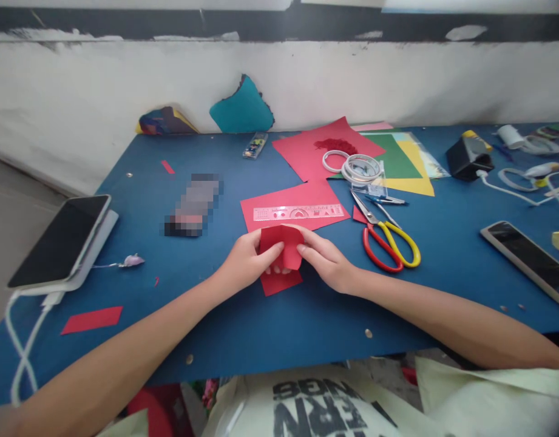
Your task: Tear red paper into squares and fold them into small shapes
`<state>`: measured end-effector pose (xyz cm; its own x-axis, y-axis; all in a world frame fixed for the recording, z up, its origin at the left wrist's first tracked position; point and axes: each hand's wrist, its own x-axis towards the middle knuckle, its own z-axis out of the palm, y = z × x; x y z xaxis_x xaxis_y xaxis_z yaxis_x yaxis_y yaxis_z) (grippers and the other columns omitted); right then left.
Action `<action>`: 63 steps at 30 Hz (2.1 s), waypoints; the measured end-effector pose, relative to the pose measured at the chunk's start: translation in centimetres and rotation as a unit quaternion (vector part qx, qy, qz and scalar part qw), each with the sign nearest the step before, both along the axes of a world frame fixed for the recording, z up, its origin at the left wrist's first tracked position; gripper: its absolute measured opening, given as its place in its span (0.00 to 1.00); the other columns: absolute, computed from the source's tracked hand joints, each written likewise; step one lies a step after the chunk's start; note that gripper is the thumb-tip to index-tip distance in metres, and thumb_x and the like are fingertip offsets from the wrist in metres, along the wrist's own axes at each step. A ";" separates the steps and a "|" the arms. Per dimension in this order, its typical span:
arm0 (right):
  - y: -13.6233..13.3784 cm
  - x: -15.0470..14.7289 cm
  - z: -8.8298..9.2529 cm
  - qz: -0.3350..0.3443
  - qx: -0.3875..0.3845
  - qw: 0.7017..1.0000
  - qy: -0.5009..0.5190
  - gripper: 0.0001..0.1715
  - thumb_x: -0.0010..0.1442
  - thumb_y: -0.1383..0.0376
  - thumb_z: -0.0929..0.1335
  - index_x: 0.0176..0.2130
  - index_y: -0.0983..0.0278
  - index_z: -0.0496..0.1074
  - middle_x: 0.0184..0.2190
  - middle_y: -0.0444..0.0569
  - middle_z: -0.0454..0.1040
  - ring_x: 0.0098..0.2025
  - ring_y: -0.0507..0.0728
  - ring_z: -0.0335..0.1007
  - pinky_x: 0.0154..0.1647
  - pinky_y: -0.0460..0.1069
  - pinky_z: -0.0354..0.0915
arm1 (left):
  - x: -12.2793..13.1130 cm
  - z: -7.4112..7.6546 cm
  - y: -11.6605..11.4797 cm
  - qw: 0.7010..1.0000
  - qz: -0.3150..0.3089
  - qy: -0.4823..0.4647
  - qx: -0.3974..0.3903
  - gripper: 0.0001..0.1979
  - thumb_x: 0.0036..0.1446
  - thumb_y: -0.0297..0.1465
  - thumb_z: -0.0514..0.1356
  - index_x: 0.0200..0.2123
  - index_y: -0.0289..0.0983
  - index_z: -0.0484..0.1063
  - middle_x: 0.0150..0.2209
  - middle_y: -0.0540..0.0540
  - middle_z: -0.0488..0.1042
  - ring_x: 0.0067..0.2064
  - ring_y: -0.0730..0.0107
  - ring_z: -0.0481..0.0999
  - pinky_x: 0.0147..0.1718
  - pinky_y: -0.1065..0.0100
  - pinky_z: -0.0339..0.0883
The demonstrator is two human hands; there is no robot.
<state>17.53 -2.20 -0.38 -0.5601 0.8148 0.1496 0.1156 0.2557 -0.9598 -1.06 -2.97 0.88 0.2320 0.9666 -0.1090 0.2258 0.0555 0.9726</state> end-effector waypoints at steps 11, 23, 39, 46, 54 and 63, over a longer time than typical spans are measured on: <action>1.5 1.5 -0.6 0.011 0.453 0.878 -0.153 0.19 0.62 0.68 0.62 0.52 0.62 0.69 0.32 0.49 0.70 0.32 0.55 0.65 0.34 0.51 0.65 | -0.2 0.5 0.1 0.993 0.050 -0.088 -0.054 0.22 0.48 0.43 0.65 0.42 0.33 0.72 0.41 0.41 0.79 0.37 0.62 0.79 0.34 0.66 0.73; 0.7 0.4 0.0 -0.074 0.299 0.951 -0.010 0.07 0.61 0.68 0.66 0.39 0.61 0.74 0.42 0.52 0.72 0.44 0.54 0.71 0.44 0.50 0.69 | 0.0 0.7 -0.9 0.999 -0.046 -0.021 -0.015 0.22 0.60 0.47 0.52 0.32 0.33 0.72 0.22 0.46 0.75 0.23 0.70 0.74 0.23 0.71 0.68; 0.6 0.2 0.3 -0.113 0.095 0.989 -0.021 0.11 0.60 0.60 0.67 0.42 0.62 0.73 0.32 0.45 0.77 0.33 0.52 0.73 0.36 0.47 0.68 | -0.2 0.7 -0.7 1.000 0.010 0.007 0.006 0.14 0.52 0.40 0.63 0.36 0.36 0.78 0.31 0.45 0.80 0.30 0.69 0.78 0.26 0.72 0.71; 0.7 0.2 0.5 -0.131 0.080 0.987 -0.039 0.10 0.59 0.59 0.68 0.33 0.63 0.75 0.30 0.45 0.77 0.32 0.52 0.72 0.35 0.47 0.66 | -0.2 0.6 -0.5 1.000 0.007 0.010 -0.011 0.14 0.50 0.39 0.63 0.36 0.36 0.79 0.29 0.46 0.80 0.22 0.73 0.73 0.22 0.72 0.69; 0.8 0.0 0.4 -0.140 0.085 0.985 -0.046 0.13 0.59 0.57 0.68 0.31 0.63 0.74 0.28 0.45 0.77 0.30 0.52 0.72 0.33 0.47 0.66 | -0.2 1.0 -0.4 1.000 -0.010 0.011 -0.022 0.14 0.53 0.39 0.60 0.37 0.36 0.78 0.29 0.45 0.81 0.27 0.68 0.78 0.23 0.72 0.69; 0.8 0.1 0.3 -0.133 0.088 0.986 -0.046 0.16 0.59 0.54 0.68 0.29 0.63 0.74 0.26 0.44 0.76 0.28 0.51 0.71 0.32 0.46 0.64 | -0.2 0.9 -0.6 1.000 -0.011 0.019 -0.011 0.15 0.55 0.41 0.58 0.36 0.36 0.78 0.27 0.46 0.80 0.28 0.67 0.78 0.23 0.73 0.67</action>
<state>17.59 -1.40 -0.05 -0.3475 0.9008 0.2605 0.2857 0.3663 -0.8856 -1.31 -3.55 1.80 0.2492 0.9583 -0.1399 0.2644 0.0716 0.9617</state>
